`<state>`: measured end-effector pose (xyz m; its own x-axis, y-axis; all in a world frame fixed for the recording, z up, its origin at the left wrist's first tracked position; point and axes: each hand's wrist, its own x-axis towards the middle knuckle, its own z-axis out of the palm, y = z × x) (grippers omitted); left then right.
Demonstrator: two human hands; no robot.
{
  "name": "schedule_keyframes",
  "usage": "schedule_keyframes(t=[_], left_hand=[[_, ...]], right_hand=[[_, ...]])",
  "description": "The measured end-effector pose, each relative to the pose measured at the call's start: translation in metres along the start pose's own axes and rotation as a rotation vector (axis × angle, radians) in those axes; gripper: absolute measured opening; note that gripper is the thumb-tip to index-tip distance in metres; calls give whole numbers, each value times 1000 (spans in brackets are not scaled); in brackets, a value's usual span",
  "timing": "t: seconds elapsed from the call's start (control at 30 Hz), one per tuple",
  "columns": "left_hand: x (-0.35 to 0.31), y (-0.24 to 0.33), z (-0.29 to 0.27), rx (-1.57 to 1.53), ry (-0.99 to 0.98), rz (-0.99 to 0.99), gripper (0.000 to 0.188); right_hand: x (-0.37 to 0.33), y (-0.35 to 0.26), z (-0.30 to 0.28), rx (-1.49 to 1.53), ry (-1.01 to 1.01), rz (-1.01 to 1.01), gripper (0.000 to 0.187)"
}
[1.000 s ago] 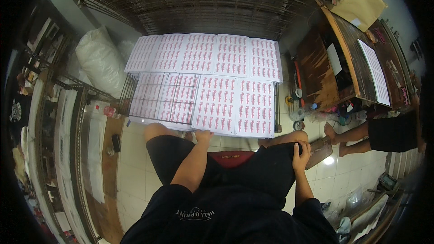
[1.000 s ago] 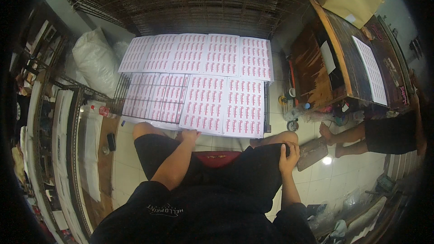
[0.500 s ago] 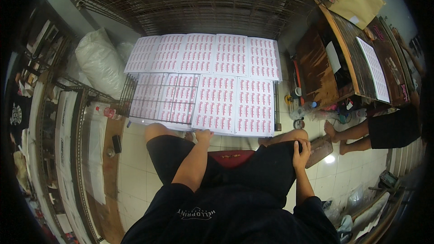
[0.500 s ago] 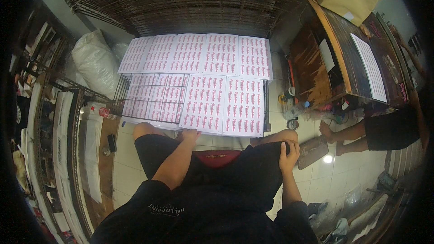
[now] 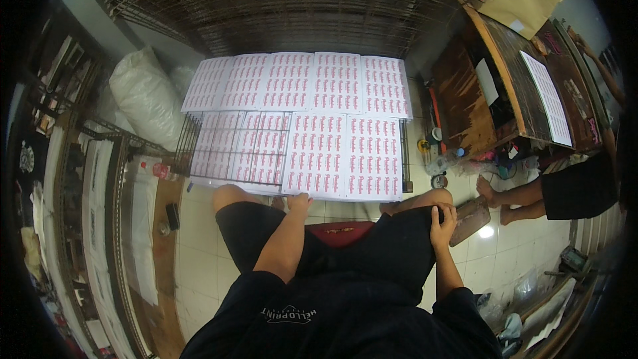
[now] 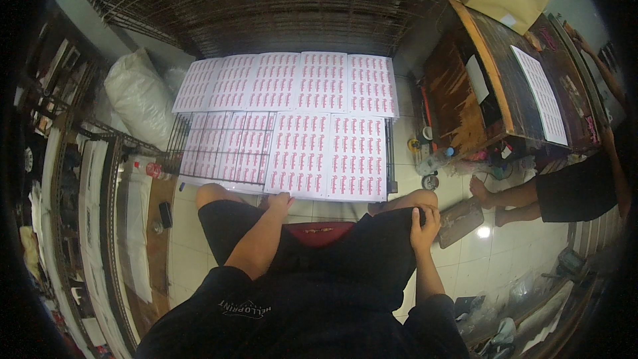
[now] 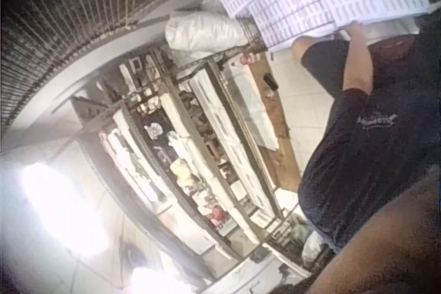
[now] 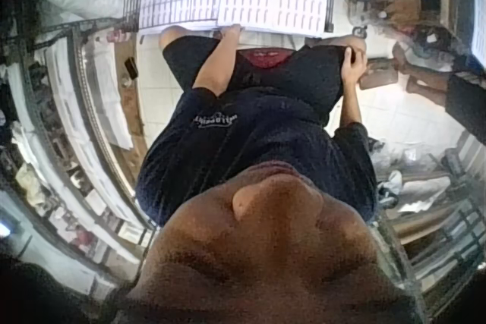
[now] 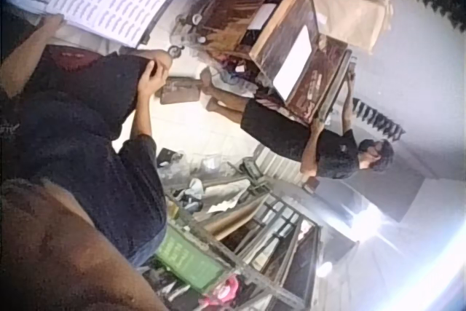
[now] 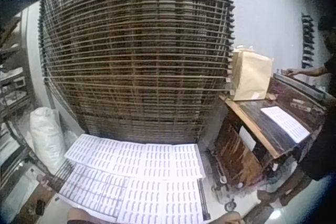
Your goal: The person repeatedly picks up sheets of printed paper from a drying rack and hands them to a coworker across a table. The coworker stacks the sheets. The camera wearer continues this repetitive transfer of paper sheets throughout the clip.
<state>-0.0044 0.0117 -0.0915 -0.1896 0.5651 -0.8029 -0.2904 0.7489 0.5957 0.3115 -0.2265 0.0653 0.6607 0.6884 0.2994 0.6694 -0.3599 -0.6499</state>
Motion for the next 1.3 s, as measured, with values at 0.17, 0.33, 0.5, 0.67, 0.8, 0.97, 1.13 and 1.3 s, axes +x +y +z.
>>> schedule_keyframes(t=[0.17,0.33,0.5,0.67,0.8,0.97,1.13,1.3], left_hand=[[31,-13,-14,91,87,-105,40],[59,-18,-28,146,369,165,66],[-26,24,3,221,316,357,80],[-22,31,-2,67,406,561,92],[-57,39,9,110,419,731,93],[-46,36,11,593,499,336,91],[-39,33,7,636,293,212,101],[-35,32,-2,454,-90,27,119]], right_hand=[[1,-4,-1,-2,7,-1,21],[2,-10,1,-1,1,-19,22],[-7,15,-3,-52,-140,2,46],[5,39,-8,69,-471,29,78],[7,50,-12,140,-528,91,80],[11,39,-18,203,-587,170,79],[13,47,-28,455,-571,205,69],[58,41,-56,889,-117,195,61]])
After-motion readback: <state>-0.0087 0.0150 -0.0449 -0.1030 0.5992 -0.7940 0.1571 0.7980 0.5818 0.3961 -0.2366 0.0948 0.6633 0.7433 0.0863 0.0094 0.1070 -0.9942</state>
